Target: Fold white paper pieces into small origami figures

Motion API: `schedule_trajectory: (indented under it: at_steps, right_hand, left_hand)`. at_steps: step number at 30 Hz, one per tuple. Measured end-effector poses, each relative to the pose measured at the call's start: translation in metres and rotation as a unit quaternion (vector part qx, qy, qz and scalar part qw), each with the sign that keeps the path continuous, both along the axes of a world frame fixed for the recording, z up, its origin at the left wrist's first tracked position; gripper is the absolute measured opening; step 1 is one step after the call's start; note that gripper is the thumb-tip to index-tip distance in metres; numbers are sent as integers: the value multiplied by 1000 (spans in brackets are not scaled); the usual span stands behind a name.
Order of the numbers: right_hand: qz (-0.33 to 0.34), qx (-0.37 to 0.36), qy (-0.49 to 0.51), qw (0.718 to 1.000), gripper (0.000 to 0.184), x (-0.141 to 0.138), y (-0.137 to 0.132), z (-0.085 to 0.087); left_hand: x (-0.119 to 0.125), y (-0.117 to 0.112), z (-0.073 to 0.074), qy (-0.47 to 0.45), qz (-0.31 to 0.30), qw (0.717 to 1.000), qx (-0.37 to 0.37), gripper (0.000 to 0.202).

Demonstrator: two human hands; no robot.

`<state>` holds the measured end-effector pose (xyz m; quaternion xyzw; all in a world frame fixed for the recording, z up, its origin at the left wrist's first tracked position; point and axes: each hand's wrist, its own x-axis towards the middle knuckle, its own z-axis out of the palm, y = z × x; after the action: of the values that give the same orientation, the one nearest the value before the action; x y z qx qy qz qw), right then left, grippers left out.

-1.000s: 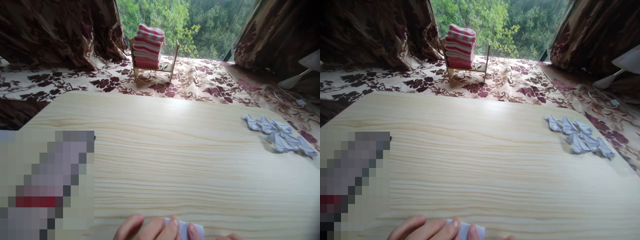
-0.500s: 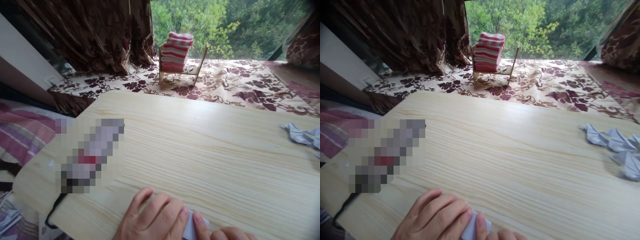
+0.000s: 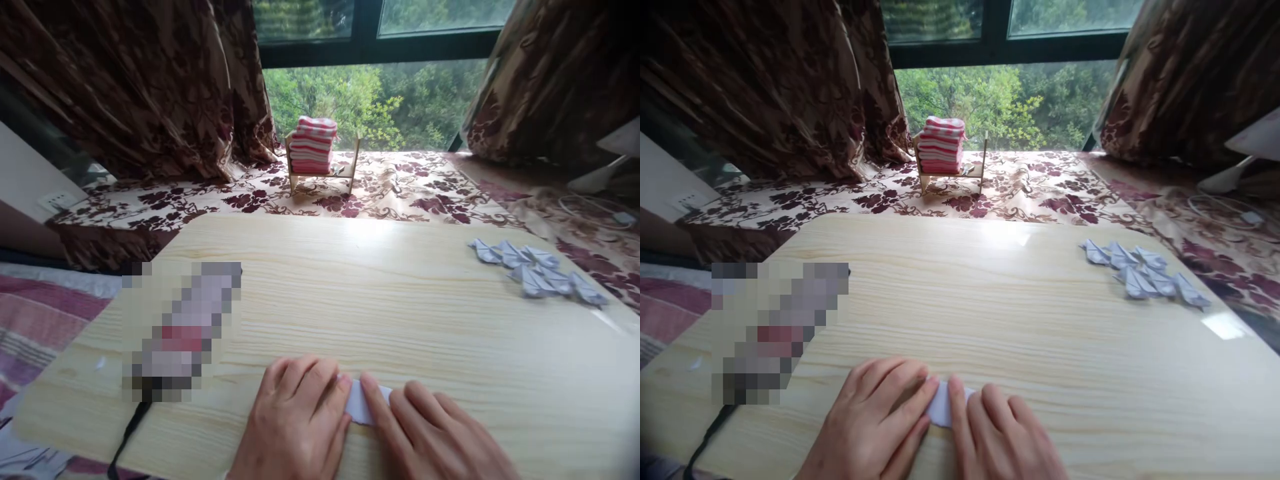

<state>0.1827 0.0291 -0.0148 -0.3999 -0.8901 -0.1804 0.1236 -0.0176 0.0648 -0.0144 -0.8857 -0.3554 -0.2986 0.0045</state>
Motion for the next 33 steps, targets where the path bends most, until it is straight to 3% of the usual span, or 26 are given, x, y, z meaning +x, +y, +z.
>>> schedule_trajectory:
  at_steps: [4, 12, 17, 19, 21, 24, 26, 28, 30, 33]
  right_hand:
    - [-16, 39, -27, 999, 39, -11, -7, 7]
    - [-73, 9, -6, 997, 44, -19, -25, 6]
    - [-83, -5, 60, 995, 35, -13, -48, 3]
    - [-61, 27, 110, 992, 26, -14, -60, -2]
    - [-46, 63, 155, 985, 25, -16, -68, -9]
    - [-37, 75, 216, 973, 16, -17, -70, -18]
    - [-26, 30, 261, 964, 13, -16, -66, -19]
    - [-28, -29, 292, 956, 22, -15, -59, -17]
    - [-62, -46, 302, 950, 28, -14, -51, -13]
    - [-132, -12, 290, 948, 24, -16, -41, -5]
  left_hand:
    - [-1, -9, 6, 0, 0, 999, -51, 24]
    - [2, -26, 21, 56, 35, 994, -81, 23]
    - [-8, -61, 17, 53, 33, 998, -24, 33]
    - [-14, -74, 11, 67, 4, 997, 36, 43]
    - [-20, -81, 7, 67, 6, 995, 69, 33]
    - [-23, -80, 9, 27, -9, 999, 31, 25]
    - [-21, -75, 14, -10, -31, 999, -29, 21]
    - [-15, -68, 18, -37, -32, 995, -87, 21]
    - [-7, -61, 22, -41, 2, 992, -123, 22]
    - [5, -50, 25, -29, 80, 987, -136, 19]
